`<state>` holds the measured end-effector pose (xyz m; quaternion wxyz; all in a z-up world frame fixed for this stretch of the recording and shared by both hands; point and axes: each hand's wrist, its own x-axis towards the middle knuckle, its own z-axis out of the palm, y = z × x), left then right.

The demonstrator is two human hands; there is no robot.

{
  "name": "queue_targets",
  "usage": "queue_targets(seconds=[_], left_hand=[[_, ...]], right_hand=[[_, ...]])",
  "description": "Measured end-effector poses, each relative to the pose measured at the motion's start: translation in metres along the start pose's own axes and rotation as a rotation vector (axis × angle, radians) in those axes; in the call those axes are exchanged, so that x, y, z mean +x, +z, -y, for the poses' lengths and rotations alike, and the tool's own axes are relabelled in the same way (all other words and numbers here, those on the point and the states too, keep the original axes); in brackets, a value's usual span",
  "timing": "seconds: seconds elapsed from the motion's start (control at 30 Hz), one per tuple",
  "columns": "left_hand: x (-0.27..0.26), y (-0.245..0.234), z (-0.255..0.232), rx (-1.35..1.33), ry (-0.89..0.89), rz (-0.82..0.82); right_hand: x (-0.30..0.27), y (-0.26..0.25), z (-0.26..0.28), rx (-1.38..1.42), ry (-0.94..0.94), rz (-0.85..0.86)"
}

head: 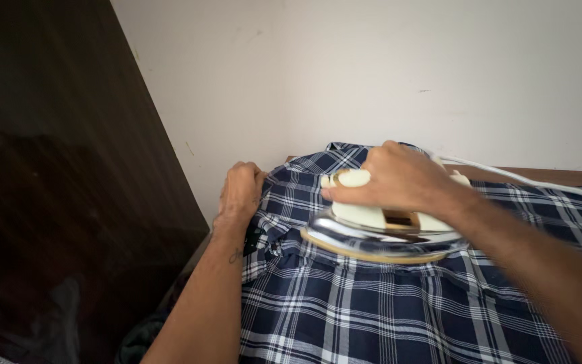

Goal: The person irons a blue and white checkered shirt on a wooden table, smoothing the fabric with both hands and using a white electric iron. After ironing, the person buttons the shirt and places it on a hanger.

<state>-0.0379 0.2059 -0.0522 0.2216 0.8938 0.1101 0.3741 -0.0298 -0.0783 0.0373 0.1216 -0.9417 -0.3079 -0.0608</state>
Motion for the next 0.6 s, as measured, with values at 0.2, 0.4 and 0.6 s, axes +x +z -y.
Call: queue_targets(seconds=[0.2,0.4,0.6], left_hand=[[-0.003,-0.006,-0.002,0.044,0.047,0.002],[-0.003,-0.003,-0.004,0.059,0.032,0.041],[0.000,-0.006,-0.008,0.114,-0.044,0.125]], right_hand=[[0.000,0.004,0.006,-0.102,0.252,-0.329],[-0.002,-0.003,-0.025,-0.121,0.265,-0.259],[-0.012,-0.014,-0.068,-0.034,0.091,-0.009]])
